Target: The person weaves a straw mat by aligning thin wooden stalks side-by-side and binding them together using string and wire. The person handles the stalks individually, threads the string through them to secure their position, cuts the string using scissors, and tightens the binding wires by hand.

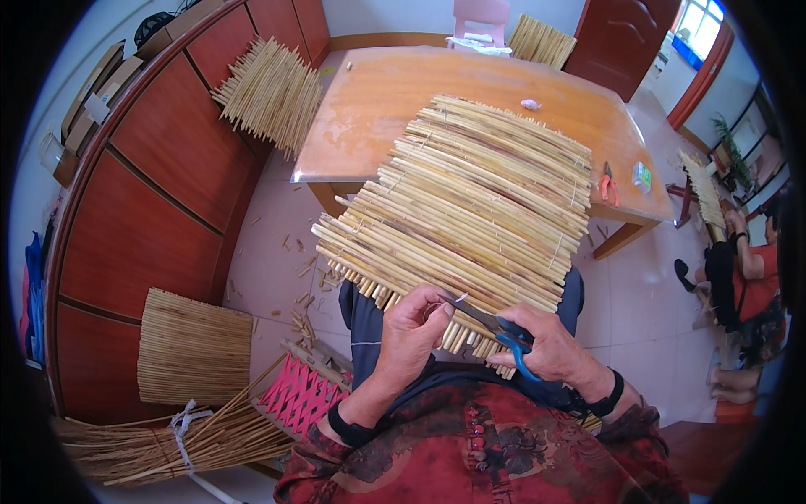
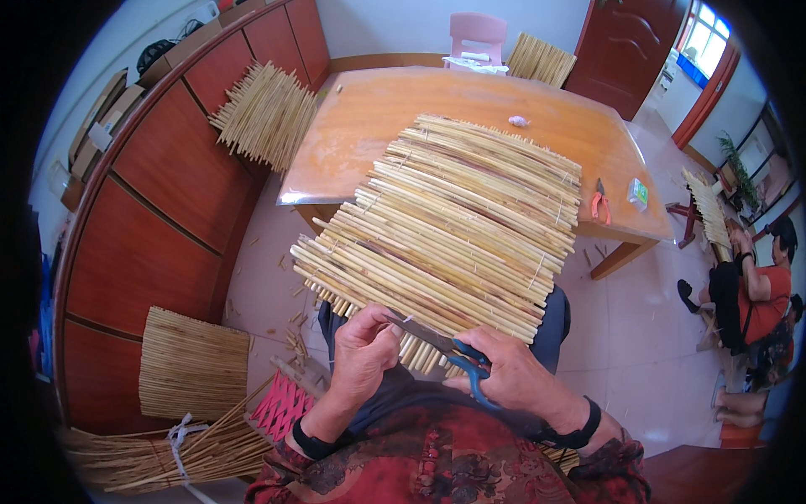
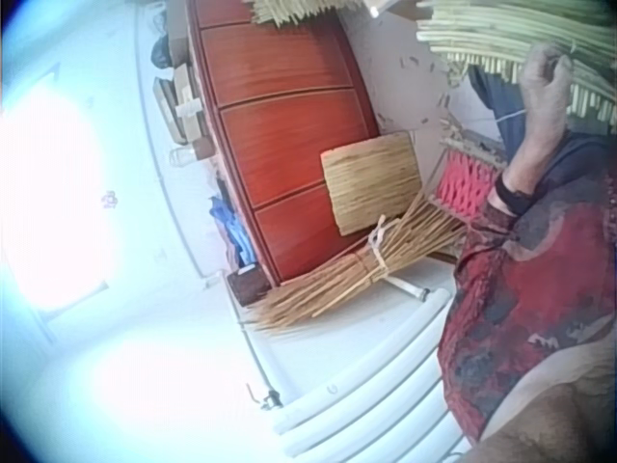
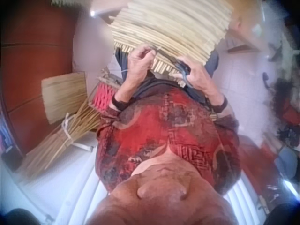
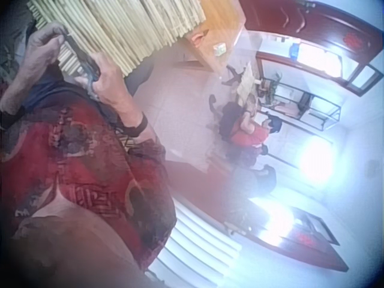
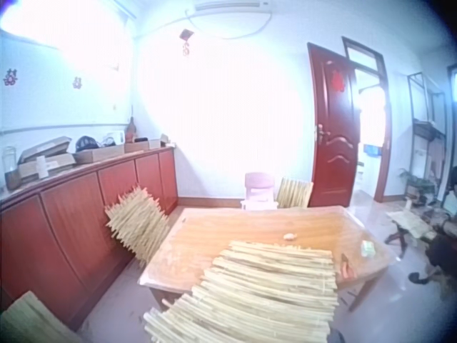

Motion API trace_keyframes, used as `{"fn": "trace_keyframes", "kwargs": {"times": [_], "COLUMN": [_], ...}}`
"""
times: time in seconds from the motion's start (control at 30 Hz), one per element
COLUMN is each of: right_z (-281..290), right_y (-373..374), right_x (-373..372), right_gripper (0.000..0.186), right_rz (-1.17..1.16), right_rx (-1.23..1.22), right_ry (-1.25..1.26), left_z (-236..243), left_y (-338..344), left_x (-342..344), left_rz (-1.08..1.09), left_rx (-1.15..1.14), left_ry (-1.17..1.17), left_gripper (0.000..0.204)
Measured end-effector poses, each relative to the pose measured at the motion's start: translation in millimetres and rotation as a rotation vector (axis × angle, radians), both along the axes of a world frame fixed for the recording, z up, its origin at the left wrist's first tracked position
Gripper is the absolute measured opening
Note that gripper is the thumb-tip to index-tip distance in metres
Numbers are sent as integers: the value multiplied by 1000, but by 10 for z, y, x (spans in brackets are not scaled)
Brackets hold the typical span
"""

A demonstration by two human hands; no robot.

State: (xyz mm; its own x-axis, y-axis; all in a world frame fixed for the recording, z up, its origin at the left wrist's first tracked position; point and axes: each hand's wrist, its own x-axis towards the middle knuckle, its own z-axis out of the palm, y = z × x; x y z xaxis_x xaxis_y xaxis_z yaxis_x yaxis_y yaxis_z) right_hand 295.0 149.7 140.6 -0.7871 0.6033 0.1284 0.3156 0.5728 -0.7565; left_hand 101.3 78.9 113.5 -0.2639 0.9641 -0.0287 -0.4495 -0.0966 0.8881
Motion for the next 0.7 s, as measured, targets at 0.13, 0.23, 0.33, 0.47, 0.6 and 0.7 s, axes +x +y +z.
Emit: {"fn": "trace_keyframes", "kwargs": {"times": [0.13,0.23,0.33,0.47,0.6,0.7], "right_z": [-77,-157,-63,-28,-68,-54], "right_y": [-28,-77,-110,-145,-133,-107], "right_x": [38,39,17,-9,-17,-2], "right_gripper": [42,40,39,39,39,38], "right_rz": [-12,-8,-49,-72,14,12], "right_rx": [-193,-474,-961,-930,-647,-888], "right_ry": [-2,77,62,73,161,123], "left_z": [-4,-4,-27,-1,41,-43], "left_y": [6,15,21,102,106,99], "left_x": [-20,-12,-28,-63,-76,-97], "left_rz": [-24,-23,-36,-29,-195,-151], "left_rx": [8,-2,-7,182,240,269], "left_ry": [46,56,6,92,-142,-100], "left_gripper": [2,2,4,5,5,5]}}
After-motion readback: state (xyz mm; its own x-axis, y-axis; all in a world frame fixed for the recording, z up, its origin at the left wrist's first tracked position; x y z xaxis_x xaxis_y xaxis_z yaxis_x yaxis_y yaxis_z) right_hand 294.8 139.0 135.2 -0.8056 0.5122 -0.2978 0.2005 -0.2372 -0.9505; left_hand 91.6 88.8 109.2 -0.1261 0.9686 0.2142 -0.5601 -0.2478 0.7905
